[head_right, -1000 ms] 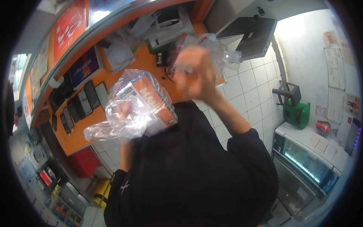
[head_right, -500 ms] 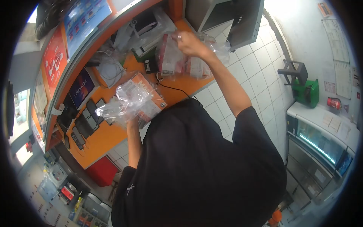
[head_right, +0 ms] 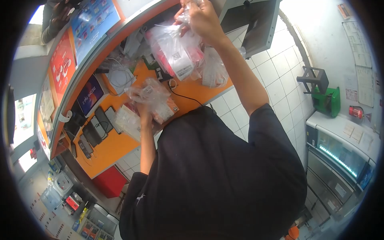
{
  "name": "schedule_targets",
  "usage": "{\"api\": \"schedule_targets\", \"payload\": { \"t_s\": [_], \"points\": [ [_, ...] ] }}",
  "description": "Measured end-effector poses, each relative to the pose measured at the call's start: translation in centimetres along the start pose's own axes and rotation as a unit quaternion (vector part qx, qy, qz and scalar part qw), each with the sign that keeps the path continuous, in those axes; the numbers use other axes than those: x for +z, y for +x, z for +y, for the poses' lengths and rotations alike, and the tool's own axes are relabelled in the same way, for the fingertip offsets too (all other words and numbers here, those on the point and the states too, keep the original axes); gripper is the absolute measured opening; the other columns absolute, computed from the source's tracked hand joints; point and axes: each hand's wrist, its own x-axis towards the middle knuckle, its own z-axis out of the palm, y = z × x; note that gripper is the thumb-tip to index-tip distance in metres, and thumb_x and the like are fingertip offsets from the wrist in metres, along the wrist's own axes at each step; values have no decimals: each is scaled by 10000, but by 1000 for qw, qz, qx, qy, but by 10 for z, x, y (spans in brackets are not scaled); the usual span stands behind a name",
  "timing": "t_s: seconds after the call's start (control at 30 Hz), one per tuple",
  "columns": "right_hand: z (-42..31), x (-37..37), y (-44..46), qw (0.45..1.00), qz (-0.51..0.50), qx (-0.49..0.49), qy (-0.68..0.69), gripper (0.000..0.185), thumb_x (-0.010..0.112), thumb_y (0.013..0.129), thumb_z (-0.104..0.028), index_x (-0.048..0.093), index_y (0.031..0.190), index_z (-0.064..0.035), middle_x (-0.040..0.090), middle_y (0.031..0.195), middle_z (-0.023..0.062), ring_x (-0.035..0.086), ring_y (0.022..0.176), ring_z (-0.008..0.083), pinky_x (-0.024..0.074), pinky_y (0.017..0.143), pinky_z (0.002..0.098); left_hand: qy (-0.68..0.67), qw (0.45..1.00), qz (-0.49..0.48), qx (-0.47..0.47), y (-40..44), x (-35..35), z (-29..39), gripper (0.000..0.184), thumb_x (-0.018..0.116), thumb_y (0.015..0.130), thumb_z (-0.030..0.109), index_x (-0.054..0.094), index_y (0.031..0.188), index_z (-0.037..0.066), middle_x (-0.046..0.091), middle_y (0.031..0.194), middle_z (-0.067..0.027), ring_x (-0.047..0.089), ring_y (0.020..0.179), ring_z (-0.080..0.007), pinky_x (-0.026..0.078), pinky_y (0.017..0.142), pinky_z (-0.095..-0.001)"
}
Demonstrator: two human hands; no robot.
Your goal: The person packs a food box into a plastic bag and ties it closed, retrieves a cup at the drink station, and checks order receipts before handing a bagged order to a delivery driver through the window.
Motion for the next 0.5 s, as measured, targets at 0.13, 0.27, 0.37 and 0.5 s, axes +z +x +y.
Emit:
{"api": "schedule_targets", "payload": {
  "t_s": [0.13, 0.27, 0.37, 0.5],
  "points": [
    [-7, 22, -18, 1000, 7, 18, -11, 229, 437, 1056, -256, 519, 1004, -49, 607, 682, 76, 657, 614, 157, 541, 459, 298, 125, 973, 105, 165, -1, -3, 36, 444, 530, 944, 98, 468, 1365, -31, 453, 1450, -187, 432, 1343, -269, 318, 1122, -403],
    [-14, 47, -57, 992, -120, -7, -24, 271, 421, 1068, -256, 519, 964, -26, 623, 716, 74, 623, 673, 116, 539, 567, 274, 162, 891, -39, 423, -48, 35, 179, 537, 572, 947, 118, 394, 1443, 16, 339, 1536, -185, 275, 1463, -313, 217, 1176, -412],
    [7, 44, -70, 966, -201, -69, -149, 347, 423, 1069, -358, 519, 1038, -26, 643, 849, 67, 609, 816, 109, 476, 786, 266, 323, 841, -20, 433, -35, 65, 185, 475, 595, 947, 100, 464, 1398, 24, 458, 1440, -209, 442, 1338, -311, 324, 1107, -375],
    [18, -18, -67, 955, -203, -19, -216, 762, 380, 983, -655, 368, 1411, -24, 543, 1253, 137, 567, 1176, 198, 459, 945, 340, 150, 941, -140, 270, -7, 65, 148, 318, 622, 942, 122, 583, 1238, 13, 622, 1213, -167, 580, 1109, -280, 421, 969, -393]
  ]
}}
